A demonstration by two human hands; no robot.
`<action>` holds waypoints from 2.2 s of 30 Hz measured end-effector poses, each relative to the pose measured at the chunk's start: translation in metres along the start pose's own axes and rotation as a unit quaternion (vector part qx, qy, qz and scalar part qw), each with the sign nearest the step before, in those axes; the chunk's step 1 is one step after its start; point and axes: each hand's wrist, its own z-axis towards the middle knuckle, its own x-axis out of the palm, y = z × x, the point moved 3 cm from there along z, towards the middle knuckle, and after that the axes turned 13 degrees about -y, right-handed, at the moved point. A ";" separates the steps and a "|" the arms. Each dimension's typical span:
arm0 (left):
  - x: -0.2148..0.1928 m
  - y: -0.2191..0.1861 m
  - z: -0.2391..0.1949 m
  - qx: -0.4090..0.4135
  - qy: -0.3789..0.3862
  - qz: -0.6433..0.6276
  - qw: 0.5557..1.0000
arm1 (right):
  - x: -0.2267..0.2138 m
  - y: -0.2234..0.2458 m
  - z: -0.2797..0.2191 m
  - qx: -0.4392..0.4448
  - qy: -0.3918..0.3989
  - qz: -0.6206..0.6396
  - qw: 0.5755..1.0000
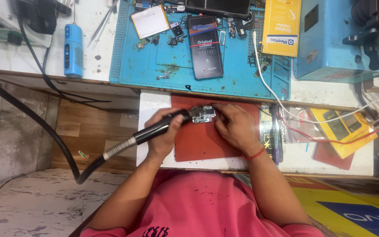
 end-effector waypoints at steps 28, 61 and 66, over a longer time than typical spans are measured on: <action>-0.006 0.005 -0.002 0.026 -0.022 -0.021 0.999 | 0.003 -0.007 -0.005 -0.007 0.001 0.002 1.000; -0.006 0.010 -0.005 0.061 -0.020 0.018 0.998 | 0.007 -0.013 -0.009 -0.019 0.005 -0.003 1.000; -0.004 0.006 -0.007 0.102 0.011 -0.029 0.994 | 0.007 -0.015 -0.011 0.021 -0.035 0.007 0.999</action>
